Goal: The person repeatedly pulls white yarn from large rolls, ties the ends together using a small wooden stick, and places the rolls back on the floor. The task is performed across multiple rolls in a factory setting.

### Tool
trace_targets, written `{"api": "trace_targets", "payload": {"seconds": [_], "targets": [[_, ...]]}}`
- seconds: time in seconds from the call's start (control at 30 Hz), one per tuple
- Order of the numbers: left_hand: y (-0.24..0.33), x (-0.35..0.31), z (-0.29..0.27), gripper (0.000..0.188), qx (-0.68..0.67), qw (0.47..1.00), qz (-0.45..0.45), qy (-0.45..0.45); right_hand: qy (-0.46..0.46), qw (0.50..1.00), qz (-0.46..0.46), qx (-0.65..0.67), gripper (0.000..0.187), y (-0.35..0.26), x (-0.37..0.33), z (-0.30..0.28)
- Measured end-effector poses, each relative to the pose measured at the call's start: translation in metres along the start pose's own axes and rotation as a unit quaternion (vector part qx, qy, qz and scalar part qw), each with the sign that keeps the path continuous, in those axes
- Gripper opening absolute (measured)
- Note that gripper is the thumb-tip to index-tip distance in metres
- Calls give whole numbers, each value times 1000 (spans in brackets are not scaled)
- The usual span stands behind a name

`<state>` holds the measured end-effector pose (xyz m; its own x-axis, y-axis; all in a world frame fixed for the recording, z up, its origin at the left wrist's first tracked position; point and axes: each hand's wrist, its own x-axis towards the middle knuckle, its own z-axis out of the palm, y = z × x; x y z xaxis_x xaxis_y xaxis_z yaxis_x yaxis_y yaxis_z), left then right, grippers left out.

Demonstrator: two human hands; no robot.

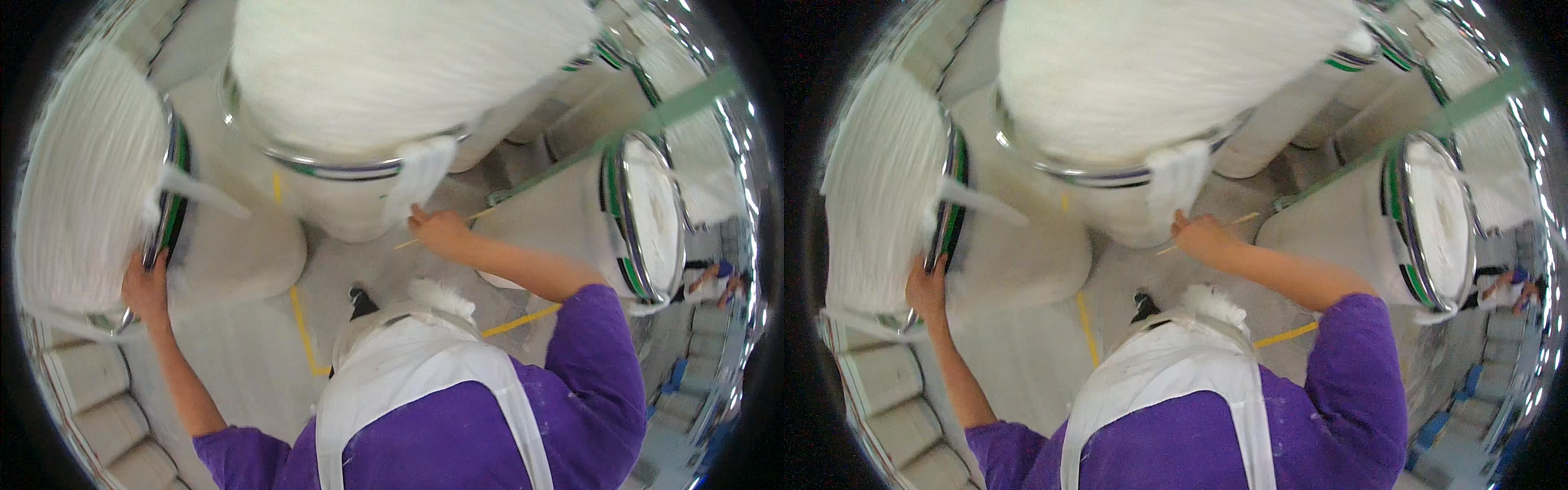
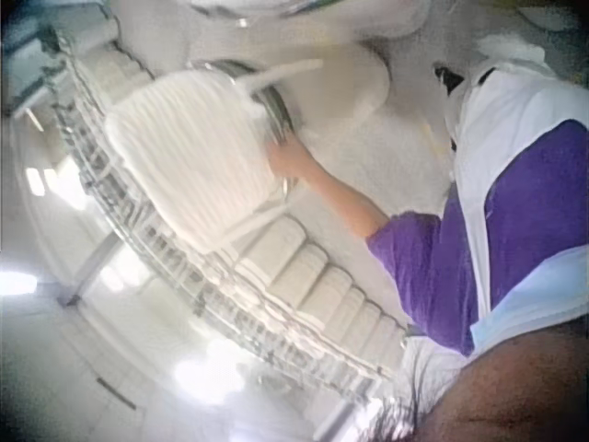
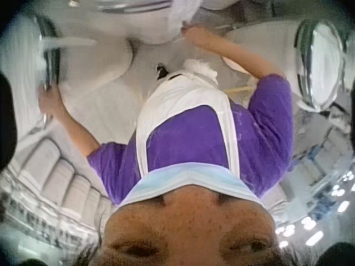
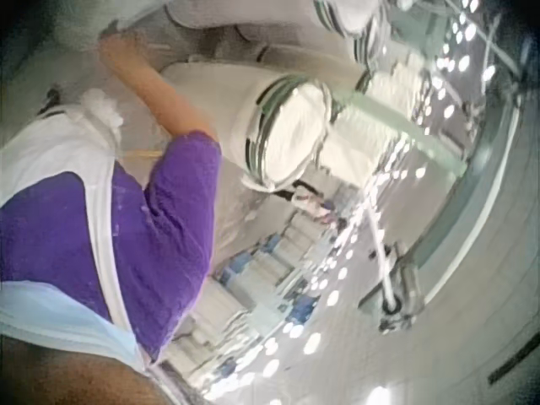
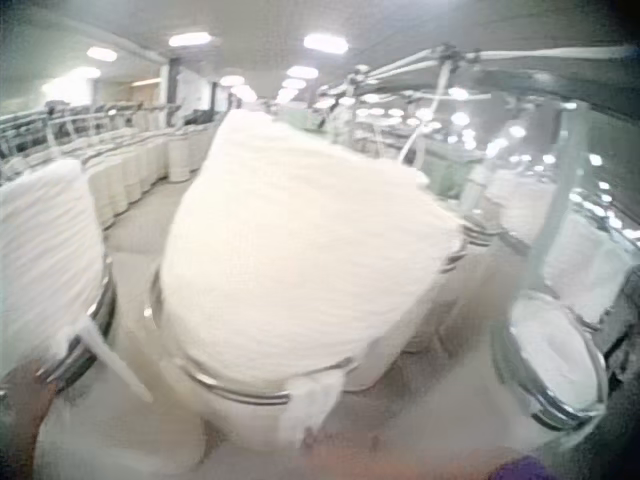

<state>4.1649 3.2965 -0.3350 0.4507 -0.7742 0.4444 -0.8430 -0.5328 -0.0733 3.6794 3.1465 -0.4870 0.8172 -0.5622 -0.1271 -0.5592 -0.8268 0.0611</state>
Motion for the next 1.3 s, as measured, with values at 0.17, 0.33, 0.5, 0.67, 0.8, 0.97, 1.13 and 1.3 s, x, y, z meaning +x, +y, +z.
{"api": "trace_targets", "payload": {"seconds": [0.17,0.33,0.5,0.67,0.8,0.97,1.13,1.3], "targets": [[26,-43,-7,39,-71,978,74,183,-61,987,68,-135,20,31,35,30],[105,-181,1,35,-230,968,10,96,-128,986,33,-106,6,52,0,7],[228,-249,5,23,-571,786,-84,-221,0,999,-32,40,11,41,-56,-32],[333,-216,25,47,-717,603,-86,-340,71,987,-64,130,17,30,-94,-49],[394,-178,49,64,-781,499,-44,-373,112,977,-47,174,20,25,-123,-55],[428,-164,42,53,-733,522,1,-436,127,959,-11,252,14,25,-157,-76],[421,-202,36,42,-720,436,-41,-538,135,939,3,317,20,21,-160,-101],[396,-255,51,33,-732,544,178,-369,121,937,-84,316,25,1,-103,-98]]}}
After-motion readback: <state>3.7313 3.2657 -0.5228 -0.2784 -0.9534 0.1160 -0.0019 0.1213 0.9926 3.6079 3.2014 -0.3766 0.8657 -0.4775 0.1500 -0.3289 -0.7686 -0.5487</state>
